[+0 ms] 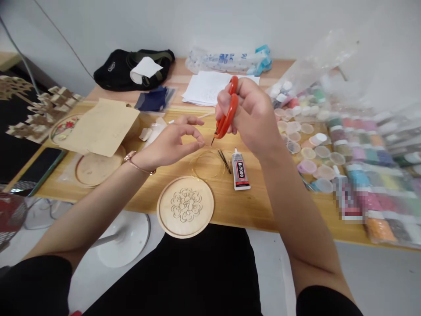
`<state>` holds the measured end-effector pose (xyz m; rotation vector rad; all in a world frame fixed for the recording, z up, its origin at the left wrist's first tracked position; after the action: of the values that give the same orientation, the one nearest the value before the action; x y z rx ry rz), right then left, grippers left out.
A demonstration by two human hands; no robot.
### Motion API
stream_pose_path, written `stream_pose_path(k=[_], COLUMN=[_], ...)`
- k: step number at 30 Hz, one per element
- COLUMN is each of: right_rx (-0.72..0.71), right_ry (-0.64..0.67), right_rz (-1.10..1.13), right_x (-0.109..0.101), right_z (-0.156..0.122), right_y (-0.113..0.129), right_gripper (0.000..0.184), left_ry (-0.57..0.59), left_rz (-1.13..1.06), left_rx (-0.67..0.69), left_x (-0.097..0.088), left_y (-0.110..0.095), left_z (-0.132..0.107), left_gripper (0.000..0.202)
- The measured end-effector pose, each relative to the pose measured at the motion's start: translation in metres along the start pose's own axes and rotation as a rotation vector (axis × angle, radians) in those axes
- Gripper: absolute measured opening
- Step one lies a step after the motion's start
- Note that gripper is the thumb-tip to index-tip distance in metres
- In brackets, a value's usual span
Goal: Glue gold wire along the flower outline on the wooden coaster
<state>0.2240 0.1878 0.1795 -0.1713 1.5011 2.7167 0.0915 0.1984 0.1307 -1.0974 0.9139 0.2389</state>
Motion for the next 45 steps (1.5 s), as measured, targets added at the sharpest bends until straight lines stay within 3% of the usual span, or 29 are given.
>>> stream_pose_path(k=[4, 14, 25, 39, 45], right_rx=[-0.030, 0.047, 0.071, 0.053, 0.056], right_ry=[-0.019, -0.112, -0.072, 0.002, -0.035], right_rz=[0.038, -0.010, -0.119, -0.205, -0.213], right_x=[-0.004, 0.001, 0.015, 0.023, 0.024], right_z=[-0.001, -0.007, -0.005, -0.008, -0.010], right_y=[0.004, -0.005, -0.001, -0.003, 0.000], right_gripper=[0.038, 0.045, 0.052, 0.047, 0.048], left_ry=[0.001, 0.001, -0.012, -0.014, -0.003], left_rz=[0.005, -0.007, 0.000, -0.018, -0.021], left_rx=[-0.004, 0.002, 0.000, 0.013, 0.024], left_x=[0.000, 0.002, 0.001, 0.002, 0.003], left_y=[0.002, 0.001, 0.004, 0.004, 0.004], left_z=[-0.002, -0.002, -0.002, -0.004, -0.005], left_gripper=[0.004, 0.004, 0.004, 0.006, 0.007])
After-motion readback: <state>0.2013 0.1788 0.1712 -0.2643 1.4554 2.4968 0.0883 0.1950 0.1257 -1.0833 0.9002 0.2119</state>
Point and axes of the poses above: each hand's wrist, its own z-axis towards the middle knuckle, its own x-axis out of the palm, y = z × x, the point moved 9 cm from there along z, towards the middle knuckle, and after that the axes turned 7 degrees about -x, right-handed, at the moved point
